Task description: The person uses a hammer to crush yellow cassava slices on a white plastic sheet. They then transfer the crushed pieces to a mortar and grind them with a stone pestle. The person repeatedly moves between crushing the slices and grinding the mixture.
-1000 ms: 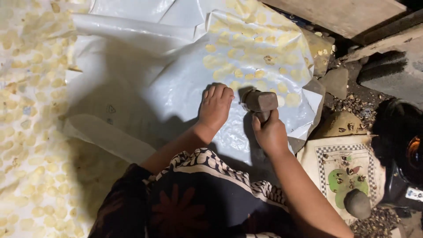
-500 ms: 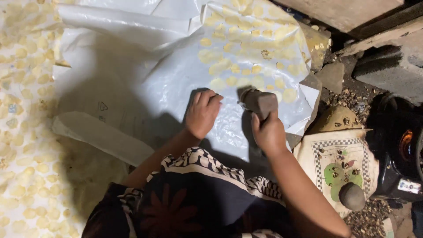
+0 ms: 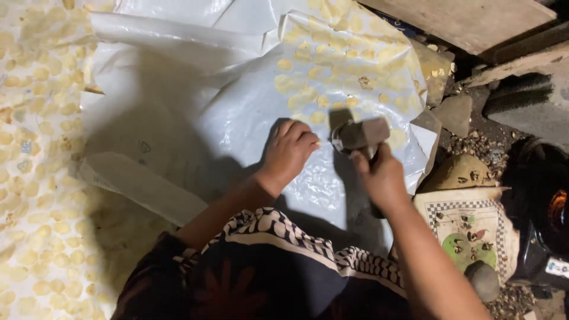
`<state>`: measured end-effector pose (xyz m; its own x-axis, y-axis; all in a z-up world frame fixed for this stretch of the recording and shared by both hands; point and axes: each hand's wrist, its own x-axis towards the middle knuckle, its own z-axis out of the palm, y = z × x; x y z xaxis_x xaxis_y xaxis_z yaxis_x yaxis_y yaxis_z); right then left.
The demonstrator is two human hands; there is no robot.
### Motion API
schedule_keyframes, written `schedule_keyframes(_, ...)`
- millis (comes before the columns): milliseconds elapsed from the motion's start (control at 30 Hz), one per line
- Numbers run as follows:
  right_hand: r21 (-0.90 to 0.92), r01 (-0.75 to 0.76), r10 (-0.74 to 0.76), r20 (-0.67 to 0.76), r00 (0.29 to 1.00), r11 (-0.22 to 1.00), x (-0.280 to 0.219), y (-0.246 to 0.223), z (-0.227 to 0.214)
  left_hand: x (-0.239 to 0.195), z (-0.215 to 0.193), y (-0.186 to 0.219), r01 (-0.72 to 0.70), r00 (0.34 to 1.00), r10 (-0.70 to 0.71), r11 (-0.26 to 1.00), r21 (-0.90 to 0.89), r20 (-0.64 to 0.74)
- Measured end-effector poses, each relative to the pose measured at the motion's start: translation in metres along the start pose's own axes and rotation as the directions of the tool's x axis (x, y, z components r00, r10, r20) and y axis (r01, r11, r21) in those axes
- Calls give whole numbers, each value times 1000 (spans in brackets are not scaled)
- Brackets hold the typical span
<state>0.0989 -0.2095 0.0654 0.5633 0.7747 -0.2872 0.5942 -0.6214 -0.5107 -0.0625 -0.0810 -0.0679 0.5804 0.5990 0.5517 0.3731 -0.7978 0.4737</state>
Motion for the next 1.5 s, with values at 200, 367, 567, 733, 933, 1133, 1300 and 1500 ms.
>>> schedule_keyframes(200,124,302,-238,-375,896,945,-31,-43,-64,24,-4,14,125,986,-127,992,23,106)
schedule_keyframes(367,82,201,-163,-336,928,976,7,10,47,19,-37,5,99,987,-113,987,124,112)
schedule_keyframes(567,-194,109,-124,-63,990,975,13,12,63,-15,-46,-24,54,998,-59,992,115,36)
schedule_keyframes(733,-55,128,-127,31,991,990,14,-40,-2,-17,-32,-37,20,999,-17,994,104,-35)
schedule_keyframes(933,-41,58,-62,-127,990,997,1,-22,41,-19,-32,-43,77,997,-80,988,-138,-17)
schedule_keyframes(1133,-47,100,-99,15,995,994,16,-35,21,-10,-28,-27,68,997,-69,997,-40,-30)
schedule_keyframes(1300,20,190,-179,-260,949,982,-21,-62,-35,-8,-4,-21,35,999,-35,999,-24,29)
schedule_keyframes(1500,94,209,-172,-305,937,973,-4,-21,62,-31,21,-45,27,996,-39,988,154,77)
